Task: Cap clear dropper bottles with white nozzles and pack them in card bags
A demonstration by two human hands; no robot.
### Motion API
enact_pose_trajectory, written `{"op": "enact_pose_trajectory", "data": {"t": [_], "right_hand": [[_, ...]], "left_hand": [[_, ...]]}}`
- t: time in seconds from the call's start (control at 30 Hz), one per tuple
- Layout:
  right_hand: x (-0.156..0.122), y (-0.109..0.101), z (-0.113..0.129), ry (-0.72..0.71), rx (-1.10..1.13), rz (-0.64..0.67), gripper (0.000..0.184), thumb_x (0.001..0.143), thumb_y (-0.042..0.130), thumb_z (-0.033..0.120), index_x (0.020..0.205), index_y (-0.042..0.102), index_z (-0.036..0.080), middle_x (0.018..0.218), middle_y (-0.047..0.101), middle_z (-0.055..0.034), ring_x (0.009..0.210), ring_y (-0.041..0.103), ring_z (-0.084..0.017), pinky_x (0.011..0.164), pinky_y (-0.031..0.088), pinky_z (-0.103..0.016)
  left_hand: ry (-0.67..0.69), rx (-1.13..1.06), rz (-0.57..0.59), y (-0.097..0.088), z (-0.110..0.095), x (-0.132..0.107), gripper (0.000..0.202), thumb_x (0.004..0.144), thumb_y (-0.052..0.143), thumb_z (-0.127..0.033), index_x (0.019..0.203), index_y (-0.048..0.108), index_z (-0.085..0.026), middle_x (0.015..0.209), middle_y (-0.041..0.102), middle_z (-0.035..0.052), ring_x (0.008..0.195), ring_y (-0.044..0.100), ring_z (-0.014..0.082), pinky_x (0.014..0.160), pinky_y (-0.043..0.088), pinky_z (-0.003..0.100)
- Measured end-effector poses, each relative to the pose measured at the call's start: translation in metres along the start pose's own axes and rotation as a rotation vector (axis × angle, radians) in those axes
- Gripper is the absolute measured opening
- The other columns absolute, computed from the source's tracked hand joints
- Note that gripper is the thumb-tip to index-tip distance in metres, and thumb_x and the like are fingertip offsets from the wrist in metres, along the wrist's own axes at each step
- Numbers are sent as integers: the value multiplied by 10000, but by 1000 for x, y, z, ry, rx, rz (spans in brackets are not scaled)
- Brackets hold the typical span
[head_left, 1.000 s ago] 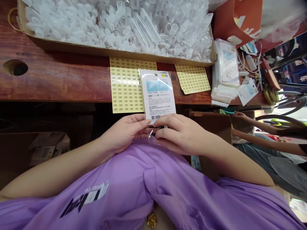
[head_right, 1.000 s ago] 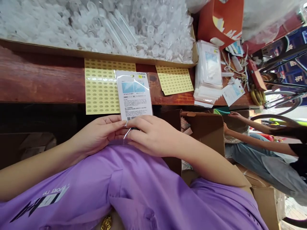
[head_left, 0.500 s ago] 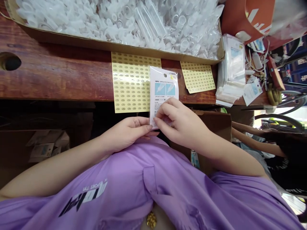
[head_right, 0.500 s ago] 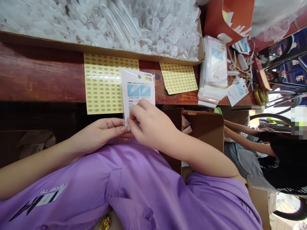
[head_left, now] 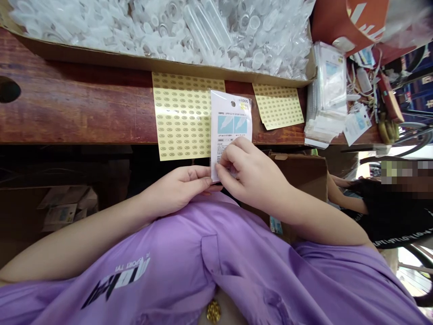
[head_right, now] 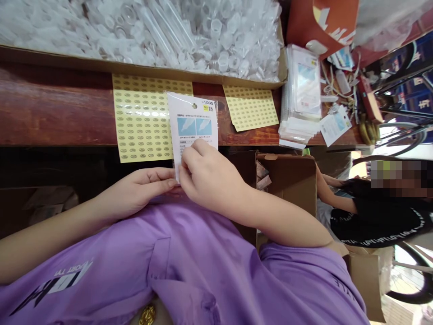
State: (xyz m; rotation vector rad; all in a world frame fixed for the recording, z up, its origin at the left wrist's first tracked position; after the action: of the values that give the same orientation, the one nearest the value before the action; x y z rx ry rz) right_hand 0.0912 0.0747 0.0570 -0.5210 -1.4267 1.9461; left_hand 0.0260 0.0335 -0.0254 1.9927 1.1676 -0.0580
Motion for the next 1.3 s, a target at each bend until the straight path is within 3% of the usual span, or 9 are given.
{"op": "enact_pose_trajectory", "data": {"t": [0.17,0.33,0.57,0.7,0.97,1.13,1.23,1.3], "right_hand": [[-1,2,-1,-1,-16,-9,152,871,472,144,732,534,138,755,533,-82,685,518,-172,618,454,-288],[-3,4,-5,25,21,-7,145,875,492,169,731,508,165,761,518,-61,706,517,-167,640,470,-290],[-4,-1,-17,123,80,-113,174,813,663,213,865,512,143,849,502,-49,643,492,-124,572,479,-270],[-4,2,-19,136,57,-94,149,847,641,229,812,519,149,832,494,-47,638,502,-129,564,476,-277],[-8,5,-19,204,-21,-195,199,925,535,328,800,543,173,845,537,-55,652,487,-133,532,399,-261],[-16,-11,-26,200,220,-232,190,958,483,313,846,565,182,819,581,-28,765,554,-133,682,463,-268],[-39,-28,-42,170,355,-366,121,946,507,296,942,587,205,869,587,-24,832,566,-137,709,474,-275],[-59,-29,-52,133,396,-412,125,900,578,304,996,595,226,934,568,-33,883,561,-154,725,487,-292]], "left_hand": [[-29,-14,7,1,4,0,185,784,702,-314,869,697,-149,891,726,13,837,660,122,869,479,253],[-9,204,-79,-5,0,2,240,743,746,-331,849,670,-130,843,700,14,775,607,119,762,459,237],[47,295,-89,-4,-3,3,197,860,592,-318,863,672,-137,860,683,16,809,605,124,815,471,254],[35,250,-109,-7,1,3,151,855,591,-271,851,675,-146,870,697,11,836,627,123,821,481,239],[13,232,-149,-9,1,3,159,840,632,-287,859,704,-147,876,731,13,843,640,117,821,477,219],[-41,266,-239,-15,2,2,233,819,679,-372,877,724,-151,928,742,39,868,652,149,844,491,262],[-47,251,-278,-20,4,2,296,788,719,-422,919,729,-157,970,745,53,891,663,168,874,503,293],[-49,204,-268,-21,6,3,333,773,738,-436,966,728,-165,1007,743,59,920,671,174,883,511,295]]}}
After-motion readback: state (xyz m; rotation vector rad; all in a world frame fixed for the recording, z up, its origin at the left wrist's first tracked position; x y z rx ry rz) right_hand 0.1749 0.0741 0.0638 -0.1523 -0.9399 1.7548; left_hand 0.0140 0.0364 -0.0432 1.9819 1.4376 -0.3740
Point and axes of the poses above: each hand's wrist, its own x-axis towards the middle knuckle, its own y-axis out of the palm, z = x × y, the point moved 8 cm from there along x, towards the middle knuckle
